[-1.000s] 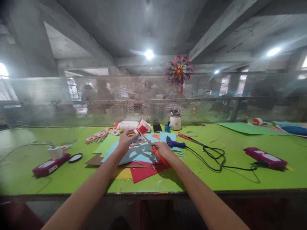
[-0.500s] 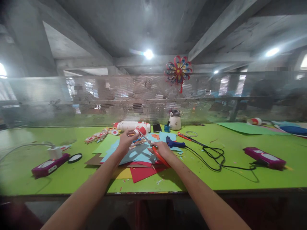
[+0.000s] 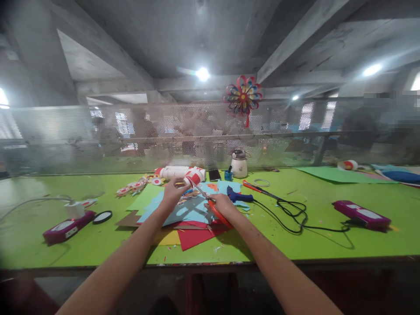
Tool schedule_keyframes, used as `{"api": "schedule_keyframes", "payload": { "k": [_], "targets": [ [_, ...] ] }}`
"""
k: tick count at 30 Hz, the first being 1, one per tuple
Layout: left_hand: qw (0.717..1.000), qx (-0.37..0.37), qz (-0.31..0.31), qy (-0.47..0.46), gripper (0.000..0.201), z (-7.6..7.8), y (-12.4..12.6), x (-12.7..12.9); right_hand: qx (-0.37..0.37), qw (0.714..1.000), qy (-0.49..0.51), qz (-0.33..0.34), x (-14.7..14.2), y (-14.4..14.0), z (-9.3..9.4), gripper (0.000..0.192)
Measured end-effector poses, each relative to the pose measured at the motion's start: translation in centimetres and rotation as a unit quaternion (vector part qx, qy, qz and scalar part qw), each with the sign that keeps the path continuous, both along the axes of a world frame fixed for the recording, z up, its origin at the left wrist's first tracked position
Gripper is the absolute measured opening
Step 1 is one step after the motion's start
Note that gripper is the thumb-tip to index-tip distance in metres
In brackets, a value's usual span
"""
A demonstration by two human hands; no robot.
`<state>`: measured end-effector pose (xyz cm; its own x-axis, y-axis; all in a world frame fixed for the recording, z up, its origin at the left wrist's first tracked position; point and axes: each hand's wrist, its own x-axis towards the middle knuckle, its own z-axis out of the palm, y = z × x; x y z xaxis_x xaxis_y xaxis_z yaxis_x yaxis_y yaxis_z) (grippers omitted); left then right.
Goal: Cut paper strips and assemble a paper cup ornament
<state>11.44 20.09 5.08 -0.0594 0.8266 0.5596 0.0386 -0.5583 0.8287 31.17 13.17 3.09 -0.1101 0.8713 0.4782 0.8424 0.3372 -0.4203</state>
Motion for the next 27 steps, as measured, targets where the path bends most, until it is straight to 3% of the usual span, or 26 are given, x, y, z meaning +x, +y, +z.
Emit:
{"api": "schedule_keyframes", "payload": {
  "k": [9,27],
  "targets": [
    [0.996,0.056,0.059,0.045,0.035,-0.28,-0.28,0.47,0.004,1.0,0.011,-0.004,-0.04,0.08,-0.16,0.028],
    [0.991,0.1,0.055,0.066,0.033,-0.42,0.01,0.51,-0.013,1.0,-0.007,-0.025,-0.43,-0.73,0.62,0.031]
  ]
}}
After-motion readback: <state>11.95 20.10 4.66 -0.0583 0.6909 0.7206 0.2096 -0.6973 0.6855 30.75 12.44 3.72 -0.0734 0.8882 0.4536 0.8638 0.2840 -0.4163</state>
